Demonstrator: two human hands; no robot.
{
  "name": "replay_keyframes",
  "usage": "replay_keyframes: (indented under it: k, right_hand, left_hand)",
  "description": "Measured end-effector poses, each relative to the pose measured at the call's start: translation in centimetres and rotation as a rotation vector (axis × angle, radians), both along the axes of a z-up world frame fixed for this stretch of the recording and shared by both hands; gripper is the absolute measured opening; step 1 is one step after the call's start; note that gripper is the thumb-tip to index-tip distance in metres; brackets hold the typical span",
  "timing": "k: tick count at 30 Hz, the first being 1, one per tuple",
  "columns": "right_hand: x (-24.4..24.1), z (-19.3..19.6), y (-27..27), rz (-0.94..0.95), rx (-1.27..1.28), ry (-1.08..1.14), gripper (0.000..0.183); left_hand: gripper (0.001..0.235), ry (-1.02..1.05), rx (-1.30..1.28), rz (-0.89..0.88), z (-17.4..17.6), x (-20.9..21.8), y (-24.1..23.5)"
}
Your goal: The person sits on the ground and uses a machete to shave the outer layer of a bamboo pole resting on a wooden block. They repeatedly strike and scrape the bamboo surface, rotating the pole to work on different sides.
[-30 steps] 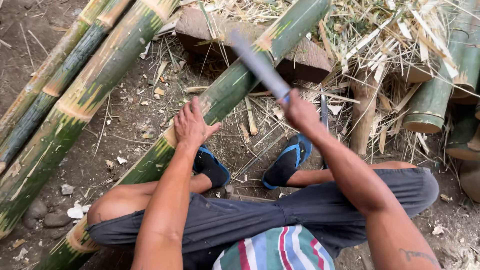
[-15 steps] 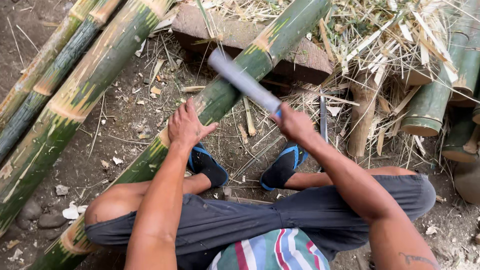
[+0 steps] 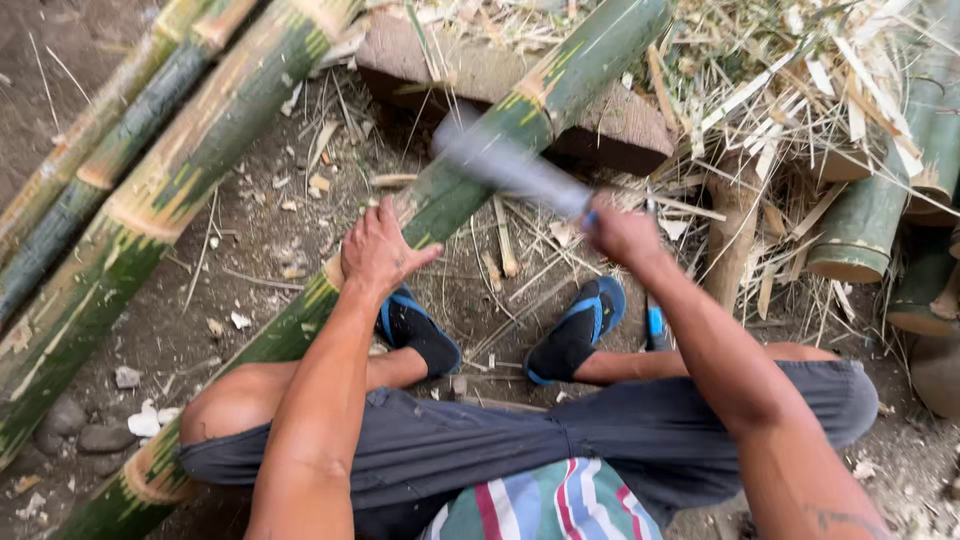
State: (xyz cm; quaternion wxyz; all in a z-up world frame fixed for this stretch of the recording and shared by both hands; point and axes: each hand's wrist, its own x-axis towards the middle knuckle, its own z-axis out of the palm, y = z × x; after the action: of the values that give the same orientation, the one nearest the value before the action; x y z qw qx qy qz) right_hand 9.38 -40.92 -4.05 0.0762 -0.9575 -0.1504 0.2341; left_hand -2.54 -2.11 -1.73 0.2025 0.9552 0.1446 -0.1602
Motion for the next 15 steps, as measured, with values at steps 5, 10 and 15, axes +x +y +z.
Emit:
replay_keyframes:
  k: [5, 10, 15]
  right_hand:
    - [6.7, 0.6, -3.2, -0.507, 0.164, -0.300, 0.068]
    - [1.7, -0.1, 1.8, -0.277, 0.012, -0.096, 0.057]
    - [-0.7, -0.2, 4.6, 0.382, 0.139, -0.229, 0.054]
  left_hand:
    - [0.122, 0.051, -0.038, -0.006, 0.9, -0.6, 0.2]
    - [0.119, 0.016, -0.039, 0.002, 0.7, 0.1, 0.5]
    - [0.113, 0.059, -0.083, 0.002, 0.8, 1.1, 1.3]
